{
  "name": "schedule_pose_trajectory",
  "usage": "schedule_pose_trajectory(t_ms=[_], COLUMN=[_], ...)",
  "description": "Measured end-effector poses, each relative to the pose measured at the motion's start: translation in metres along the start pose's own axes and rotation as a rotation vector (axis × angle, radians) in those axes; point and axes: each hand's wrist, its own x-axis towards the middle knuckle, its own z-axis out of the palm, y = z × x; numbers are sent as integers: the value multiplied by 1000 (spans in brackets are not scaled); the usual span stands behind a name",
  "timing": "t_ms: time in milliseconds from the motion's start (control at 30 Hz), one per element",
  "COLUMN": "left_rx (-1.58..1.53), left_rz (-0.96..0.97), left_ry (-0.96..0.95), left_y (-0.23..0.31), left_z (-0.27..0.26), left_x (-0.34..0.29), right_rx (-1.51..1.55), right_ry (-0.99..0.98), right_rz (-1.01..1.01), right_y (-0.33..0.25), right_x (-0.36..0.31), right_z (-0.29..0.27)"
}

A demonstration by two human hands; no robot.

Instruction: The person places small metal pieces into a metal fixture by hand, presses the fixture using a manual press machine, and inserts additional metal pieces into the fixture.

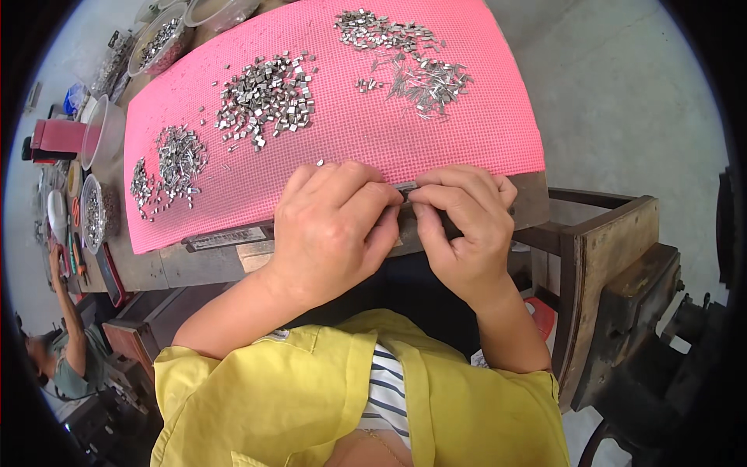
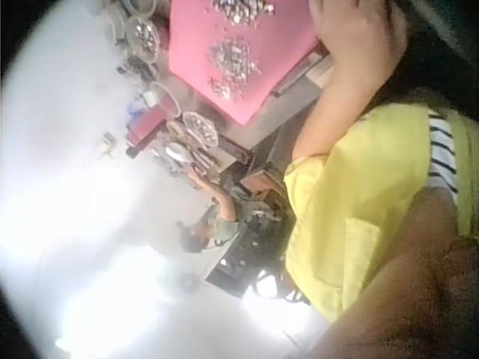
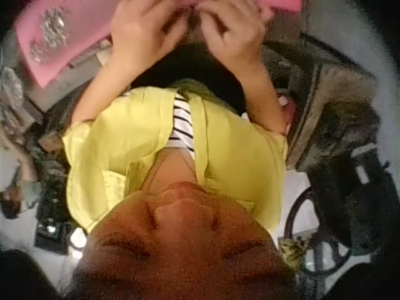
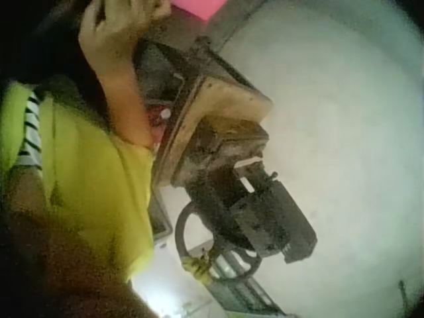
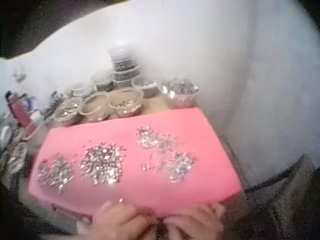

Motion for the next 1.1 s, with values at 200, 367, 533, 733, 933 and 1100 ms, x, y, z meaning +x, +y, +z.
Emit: schedule_pose_trajectory(t_ms=[200,367,533,733,933,1100], left_rx=[102,117,-90,111,378,290], left_rz=[49,29,-140,-128,-212,-139], left_ry=[15,17,-107,-67,-31,-85], left_y=[4,6,-8,-75,-116,-139], left_z=[3,3,-19,-39,-57,-36], left_x=[1,1,9,63,89,105], right_rx=[61,59,66,-63,-158,-240], right_ry=[28,19,-53,-106,-170,-224], right_rz=[22,20,39,-61,-130,-138], right_y=[2,2,-1,6,15,29], right_x=[0,-1,11,51,94,132], right_z=[1,-1,-7,-5,1,27])
